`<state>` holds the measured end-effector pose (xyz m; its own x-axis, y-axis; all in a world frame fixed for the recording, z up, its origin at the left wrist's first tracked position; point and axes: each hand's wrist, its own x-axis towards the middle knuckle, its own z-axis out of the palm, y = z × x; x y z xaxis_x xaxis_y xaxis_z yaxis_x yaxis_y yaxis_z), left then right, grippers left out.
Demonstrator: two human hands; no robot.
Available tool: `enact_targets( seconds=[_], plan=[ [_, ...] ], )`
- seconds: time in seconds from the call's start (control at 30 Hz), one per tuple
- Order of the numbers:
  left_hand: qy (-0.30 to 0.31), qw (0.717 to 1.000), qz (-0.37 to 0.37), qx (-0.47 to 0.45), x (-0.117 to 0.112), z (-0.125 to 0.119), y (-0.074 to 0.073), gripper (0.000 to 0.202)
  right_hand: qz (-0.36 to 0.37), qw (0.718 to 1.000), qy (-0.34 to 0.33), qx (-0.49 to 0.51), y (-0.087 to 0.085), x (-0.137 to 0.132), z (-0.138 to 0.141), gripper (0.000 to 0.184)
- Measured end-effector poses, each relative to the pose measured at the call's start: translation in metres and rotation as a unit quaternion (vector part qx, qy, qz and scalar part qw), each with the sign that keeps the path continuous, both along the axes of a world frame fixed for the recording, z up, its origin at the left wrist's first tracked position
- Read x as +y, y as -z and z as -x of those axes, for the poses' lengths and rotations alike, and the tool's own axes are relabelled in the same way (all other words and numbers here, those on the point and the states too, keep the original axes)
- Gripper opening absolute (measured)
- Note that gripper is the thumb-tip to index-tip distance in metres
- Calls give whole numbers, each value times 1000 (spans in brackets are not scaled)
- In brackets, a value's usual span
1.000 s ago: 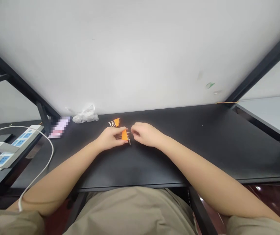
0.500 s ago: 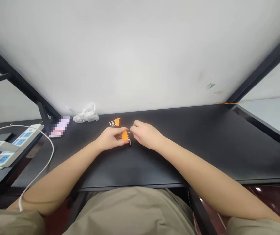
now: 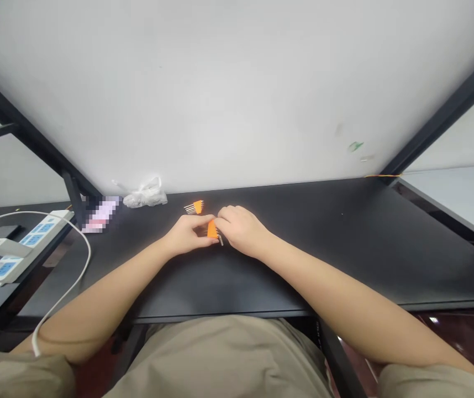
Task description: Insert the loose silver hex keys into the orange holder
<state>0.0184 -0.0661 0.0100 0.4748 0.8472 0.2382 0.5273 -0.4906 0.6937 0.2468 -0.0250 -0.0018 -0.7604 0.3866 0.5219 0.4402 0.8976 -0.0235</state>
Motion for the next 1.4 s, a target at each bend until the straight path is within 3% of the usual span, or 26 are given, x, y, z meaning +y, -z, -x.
enact_targets(
  seconds=[0.13, 0.3, 0.4, 0.57, 0.67, 0.73, 0.77, 0.83, 0.93, 1.0, 1.1, 1.4],
  plan=[
    [-9, 999, -29, -12, 3, 3, 3, 39, 133, 985, -38, 99, -7, 1, -5, 18],
    [-16, 999, -47, -11, 7, 9, 7, 45, 306, 932, -55, 187, -10, 9, -11, 18],
    [5, 997, -71, -16, 8, 8, 8, 47, 419, 879, -67, 217, -5, 12, -8, 21],
    [20, 991, -131, -29, 7, 5, 7, 48, 619, 757, -74, 196, 1, 11, -2, 36],
    [12, 989, -145, -24, 7, 5, 9, 54, 692, 693, -97, 177, 0, 8, 0, 44],
    [11, 992, -121, -15, 7, 6, 11, 56, 714, 674, -98, 165, -2, 8, 0, 45],
    [12, 994, -106, -11, 6, 6, 12, 57, 708, 683, -89, 156, -3, 8, 0, 46],
    [14, 996, -85, -3, 6, 8, 13, 58, 650, 746, -51, 134, -5, 11, -4, 45],
    [12, 997, -75, 22, 6, 10, 14, 59, 427, 897, 40, 109, -8, 22, -17, 31],
    [9, 997, -69, 36, 7, 11, 13, 60, 286, 952, 78, 73, -6, 31, -28, 24],
    [9, 997, -63, 39, 7, 12, 12, 61, 215, 973, 89, 3, 1, 43, -41, 24],
    [-25, 998, -36, 34, 3, 9, 10, 65, 136, 981, 105, -86, 16, 46, -40, 28]
  ],
)
